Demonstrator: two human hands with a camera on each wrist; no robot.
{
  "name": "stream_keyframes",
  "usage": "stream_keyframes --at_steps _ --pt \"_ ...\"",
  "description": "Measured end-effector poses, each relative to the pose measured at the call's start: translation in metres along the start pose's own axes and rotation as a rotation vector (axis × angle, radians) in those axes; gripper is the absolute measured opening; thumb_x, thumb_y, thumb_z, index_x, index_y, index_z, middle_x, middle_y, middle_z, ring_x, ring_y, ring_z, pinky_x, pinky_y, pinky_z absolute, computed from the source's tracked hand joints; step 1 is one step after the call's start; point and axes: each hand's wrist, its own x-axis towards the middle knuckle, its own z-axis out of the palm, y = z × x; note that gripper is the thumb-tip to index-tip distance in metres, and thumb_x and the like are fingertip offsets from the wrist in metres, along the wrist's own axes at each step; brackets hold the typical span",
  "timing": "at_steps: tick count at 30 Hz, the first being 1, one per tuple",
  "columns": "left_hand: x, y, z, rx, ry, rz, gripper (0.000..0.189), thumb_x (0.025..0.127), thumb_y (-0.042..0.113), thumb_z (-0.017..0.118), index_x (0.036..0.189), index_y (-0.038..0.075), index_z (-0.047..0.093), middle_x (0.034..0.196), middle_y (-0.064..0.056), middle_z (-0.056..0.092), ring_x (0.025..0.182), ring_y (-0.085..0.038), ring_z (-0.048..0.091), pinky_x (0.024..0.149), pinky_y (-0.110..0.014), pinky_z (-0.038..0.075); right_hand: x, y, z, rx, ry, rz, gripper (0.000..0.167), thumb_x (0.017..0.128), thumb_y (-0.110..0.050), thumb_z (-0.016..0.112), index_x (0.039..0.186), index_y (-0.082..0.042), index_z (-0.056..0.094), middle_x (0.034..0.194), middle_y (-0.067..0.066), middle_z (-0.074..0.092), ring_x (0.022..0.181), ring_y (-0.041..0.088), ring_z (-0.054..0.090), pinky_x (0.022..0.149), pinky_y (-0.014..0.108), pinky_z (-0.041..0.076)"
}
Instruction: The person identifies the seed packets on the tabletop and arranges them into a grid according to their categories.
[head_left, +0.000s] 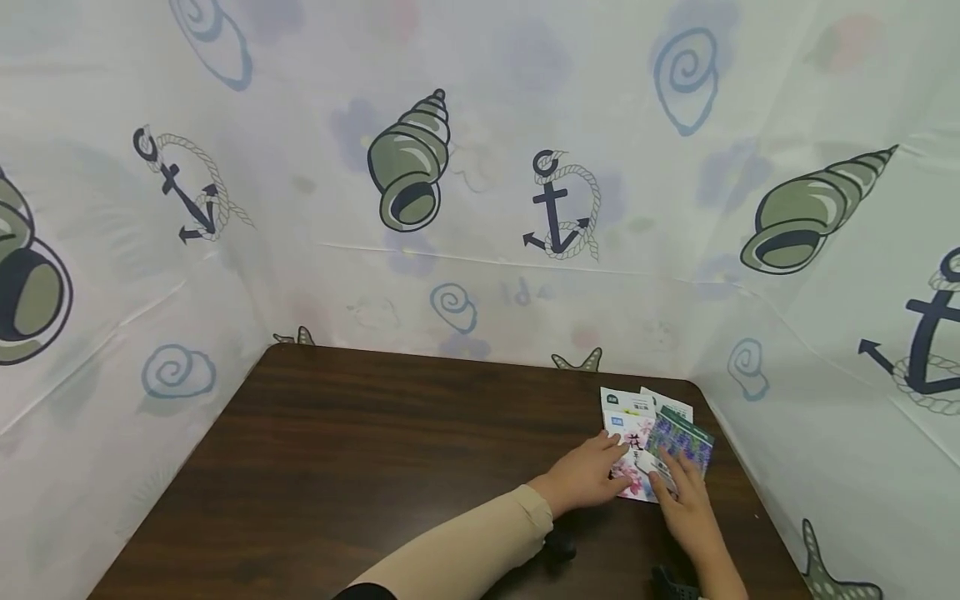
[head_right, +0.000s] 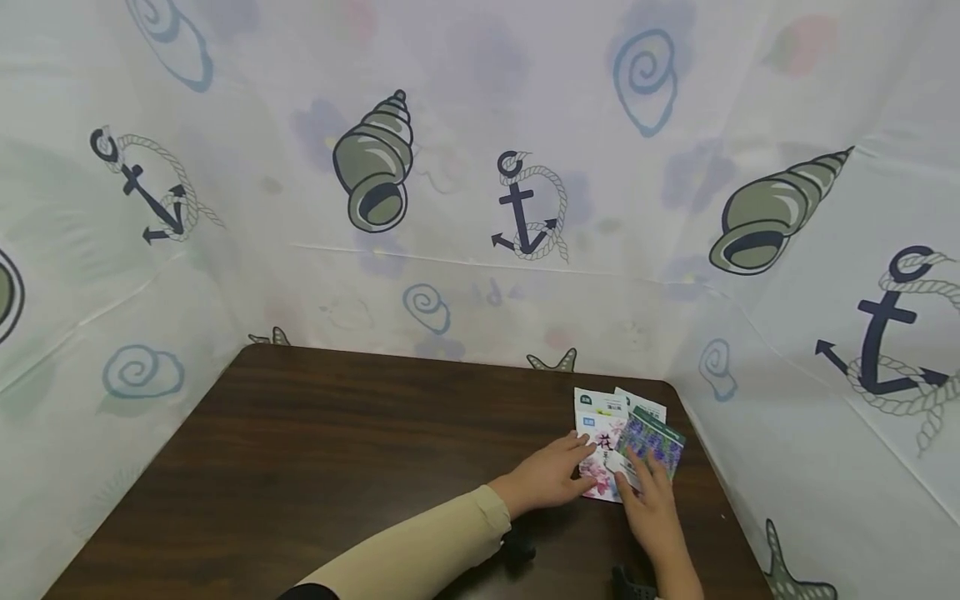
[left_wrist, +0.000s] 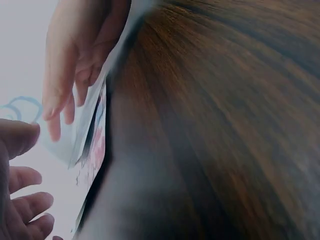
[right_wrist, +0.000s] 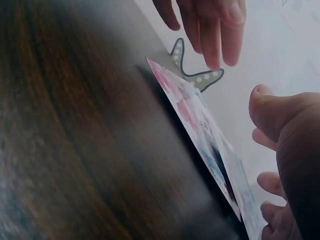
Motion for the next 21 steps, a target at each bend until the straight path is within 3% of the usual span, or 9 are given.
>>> stream_keyframes --at_steps 2,8,14,21 --pt "0.001 0.001 0.002 0.01 -0.023 0.022 0.063 0.111 0.047 0.057 0.168 0.02 0.046 0.175 -0.002 0.042 0.166 -0.022 0.035 0.131 -0.032 0.037 0.002 0.002 0.002 0.02 -0.005 0.002 0.068 0.113 -0.044 0.059 0.167 -0.006 0.042 0.176 0.038 0.016 0.161 0.066 0.01 0.123 0.083 0.021" --pt "0.002 0.001 0.011 0.019 -0.104 0.1 0.065 0.11 0.042 0.059 0.168 0.016 0.045 0.178 -0.004 0.038 0.167 -0.022 0.032 0.132 -0.028 0.033 0.003 0.005 0.003 0.037 -0.023 0.013 0.07 0.112 -0.047 0.059 0.168 -0.007 0.042 0.178 0.036 0.012 0.163 0.064 0.002 0.124 0.083 0.014" --pt "0.004 0.0 0.014 0.044 -0.152 0.152 0.061 0.111 0.04 0.06 0.165 0.014 0.051 0.177 -0.004 0.04 0.167 -0.024 0.033 0.133 -0.028 0.03 0.002 0.003 0.003 0.033 -0.057 0.016 0.071 0.113 -0.048 0.056 0.169 -0.007 0.04 0.177 0.036 0.011 0.163 0.062 0.01 0.126 0.08 0.021" --pt "0.006 -0.002 0.014 0.062 -0.174 0.154 0.057 0.111 0.042 0.06 0.161 0.015 0.057 0.175 -0.004 0.043 0.166 -0.024 0.036 0.133 -0.03 0.032 0.003 0.001 0.003 0.002 -0.105 0.046 0.073 0.114 -0.052 0.052 0.17 -0.007 0.038 0.176 0.036 0.015 0.162 0.062 0.016 0.126 0.078 0.024"
